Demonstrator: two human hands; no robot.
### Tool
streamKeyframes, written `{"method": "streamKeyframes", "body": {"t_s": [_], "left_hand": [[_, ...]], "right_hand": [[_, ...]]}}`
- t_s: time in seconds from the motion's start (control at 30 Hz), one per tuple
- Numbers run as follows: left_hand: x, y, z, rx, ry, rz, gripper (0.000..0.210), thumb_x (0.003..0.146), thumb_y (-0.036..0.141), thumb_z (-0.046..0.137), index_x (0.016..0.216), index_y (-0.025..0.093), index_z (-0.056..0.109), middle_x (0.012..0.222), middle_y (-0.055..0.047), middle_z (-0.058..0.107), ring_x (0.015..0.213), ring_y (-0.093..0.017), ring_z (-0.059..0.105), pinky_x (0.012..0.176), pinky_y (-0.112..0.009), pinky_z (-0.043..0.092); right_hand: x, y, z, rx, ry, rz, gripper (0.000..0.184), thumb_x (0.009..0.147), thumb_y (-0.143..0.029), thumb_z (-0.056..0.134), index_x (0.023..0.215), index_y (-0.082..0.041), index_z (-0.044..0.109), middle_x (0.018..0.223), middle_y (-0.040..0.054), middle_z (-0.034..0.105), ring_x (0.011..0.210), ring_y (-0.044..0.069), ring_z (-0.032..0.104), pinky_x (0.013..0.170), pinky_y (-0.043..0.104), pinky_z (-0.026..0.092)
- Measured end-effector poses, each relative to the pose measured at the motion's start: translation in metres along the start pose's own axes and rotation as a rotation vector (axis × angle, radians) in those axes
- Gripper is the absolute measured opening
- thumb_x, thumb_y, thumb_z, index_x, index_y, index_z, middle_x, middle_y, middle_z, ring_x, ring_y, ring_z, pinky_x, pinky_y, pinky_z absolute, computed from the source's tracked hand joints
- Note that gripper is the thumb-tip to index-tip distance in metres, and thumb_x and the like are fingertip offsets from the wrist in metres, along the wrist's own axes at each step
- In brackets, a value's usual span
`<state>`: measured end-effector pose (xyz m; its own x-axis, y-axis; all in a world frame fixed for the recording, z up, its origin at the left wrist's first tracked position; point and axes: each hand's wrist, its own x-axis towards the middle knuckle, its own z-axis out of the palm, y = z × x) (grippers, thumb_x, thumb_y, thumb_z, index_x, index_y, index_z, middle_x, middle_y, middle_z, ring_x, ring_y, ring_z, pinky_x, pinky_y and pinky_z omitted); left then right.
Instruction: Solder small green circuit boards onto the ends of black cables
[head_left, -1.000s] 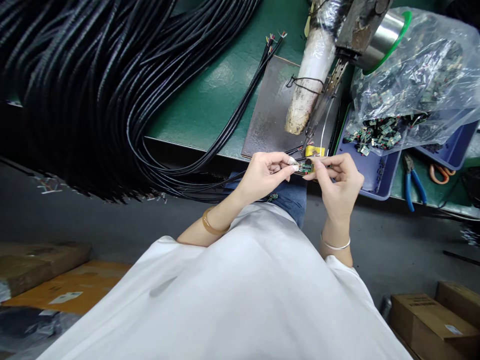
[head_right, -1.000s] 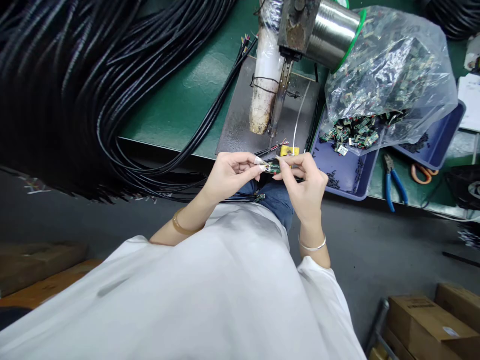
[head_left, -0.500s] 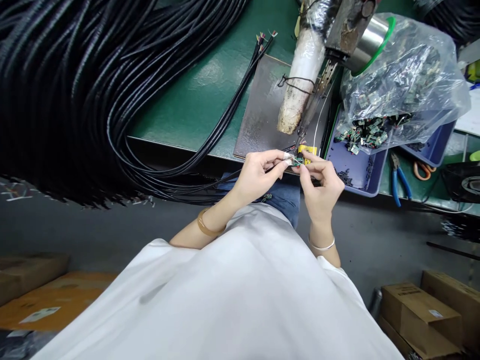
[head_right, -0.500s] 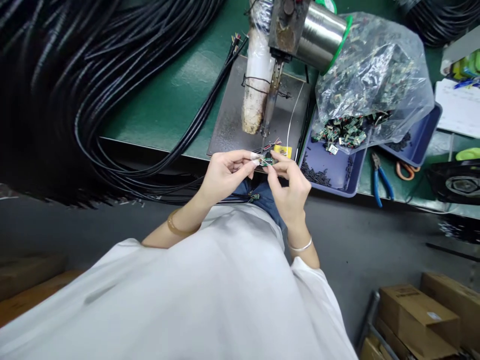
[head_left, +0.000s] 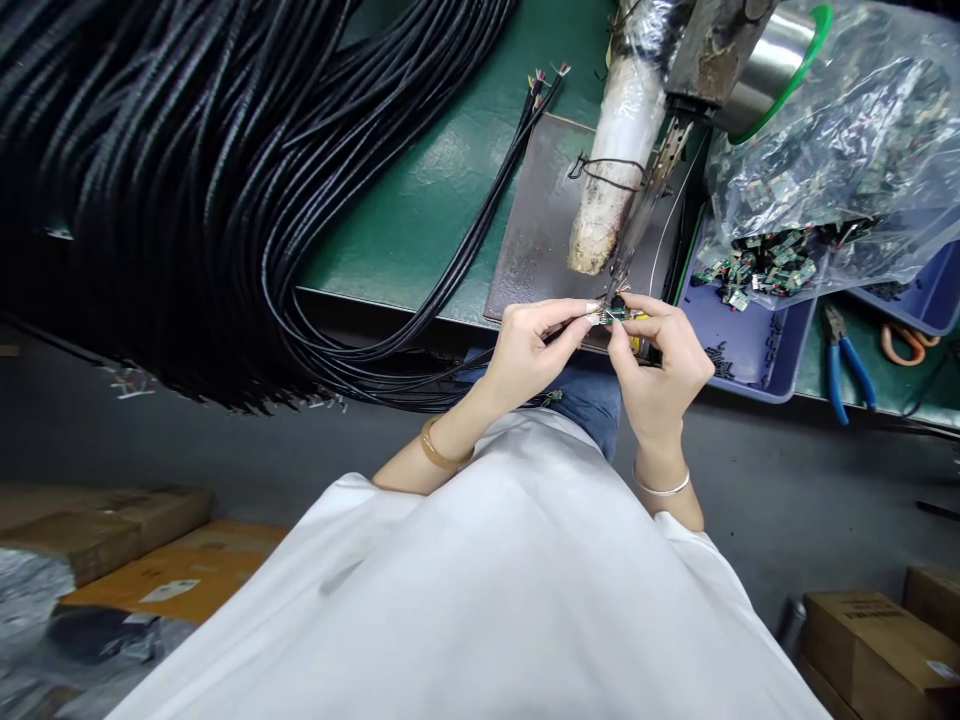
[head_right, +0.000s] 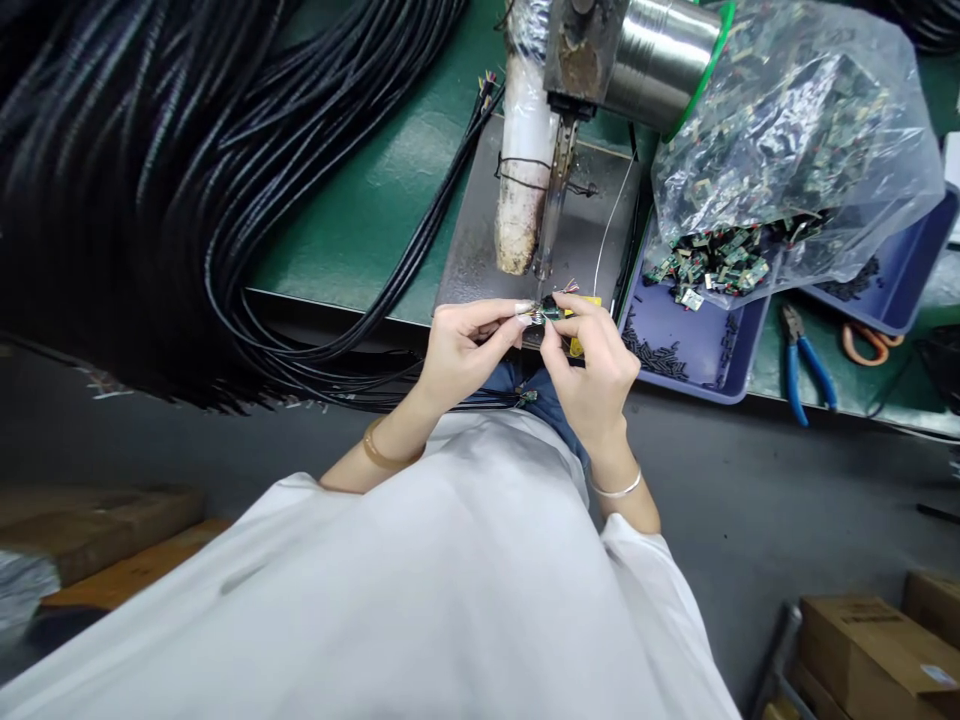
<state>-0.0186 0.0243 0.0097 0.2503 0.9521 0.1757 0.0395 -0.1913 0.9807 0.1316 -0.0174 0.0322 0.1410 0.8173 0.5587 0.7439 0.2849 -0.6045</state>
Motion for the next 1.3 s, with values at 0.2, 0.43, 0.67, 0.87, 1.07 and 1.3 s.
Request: {"method": "streamKeyframes", "body": {"t_s": [0.2, 0.43, 0.67, 0.87, 1.07, 1.3], "left_hand": [[-0.002, 0.003, -0.001, -0.015, -0.011, -0.022, 0.023, 0.090, 0.032, 0.067, 0.102, 0.016, 0.079, 0.085, -0.007, 0.077, 0.066, -0.011, 0.067, 0.065, -0.021, 0.055], [-0.004, 0.007, 0.000, -0.086, -0.048, -0.177, 0.027, 0.089, 0.036, 0.068, 0.100, 0.012, 0.076, 0.070, -0.003, 0.069, 0.057, -0.009, 0.061, 0.057, -0.019, 0.050], [-0.003, 0.007, -0.001, -0.223, -0.105, -0.246, 0.023, 0.083, 0.033, 0.073, 0.094, 0.013, 0.075, 0.063, -0.001, 0.064, 0.056, -0.008, 0.059, 0.058, -0.019, 0.050], [-0.016, 0.015, -0.017, -0.303, -0.630, -0.438, 0.025, 0.085, 0.032, 0.069, 0.099, 0.013, 0.076, 0.070, -0.006, 0.074, 0.044, -0.006, 0.050, 0.044, -0.018, 0.041], [-0.042, 0.018, -0.008, -0.195, -0.934, -0.334, 0.028, 0.088, 0.037, 0.067, 0.074, 0.013, 0.075, 0.054, -0.001, 0.063, 0.047, -0.006, 0.044, 0.046, -0.018, 0.032], [-0.056, 0.003, -0.003, -0.573, -0.755, -0.694, 0.034, 0.070, 0.045, 0.084, 0.071, 0.013, 0.072, 0.054, 0.002, 0.055, 0.047, -0.005, 0.041, 0.045, -0.019, 0.028]], "right_hand": [[-0.002, -0.004, -0.002, -0.040, -0.016, -0.027, 0.010, 0.089, -0.016, 0.062, 0.084, -0.025, 0.061, 0.107, 0.0020, 0.076, 0.101, 0.018, 0.074, 0.088, 0.033, 0.059], [-0.006, -0.001, -0.004, -0.054, -0.052, -0.063, 0.011, 0.088, -0.015, 0.060, 0.083, -0.024, 0.057, 0.108, 0.0037, 0.077, 0.102, 0.017, 0.074, 0.085, 0.031, 0.059], [-0.007, -0.002, -0.009, 0.083, -0.045, 0.127, 0.004, 0.095, -0.024, 0.057, 0.091, -0.024, 0.058, 0.104, 0.0031, 0.077, 0.075, 0.014, 0.075, 0.059, 0.025, 0.059], [0.001, -0.007, -0.050, 0.102, 0.651, -0.068, 0.011, 0.094, -0.039, 0.060, 0.086, -0.035, 0.067, 0.051, -0.0065, 0.046, 0.031, 0.010, 0.035, 0.033, 0.030, 0.025], [0.017, 0.048, -0.065, -0.406, -0.104, 0.175, 0.021, 0.093, -0.037, 0.060, 0.083, -0.022, 0.071, 0.074, 0.0009, 0.068, 0.063, 0.016, 0.060, 0.064, 0.032, 0.045], [0.045, 0.104, -0.044, -0.460, -0.339, 0.272, 0.004, 0.077, -0.020, 0.073, 0.079, -0.021, 0.069, 0.079, 0.0013, 0.071, 0.063, 0.015, 0.055, 0.066, 0.029, 0.040]]}}
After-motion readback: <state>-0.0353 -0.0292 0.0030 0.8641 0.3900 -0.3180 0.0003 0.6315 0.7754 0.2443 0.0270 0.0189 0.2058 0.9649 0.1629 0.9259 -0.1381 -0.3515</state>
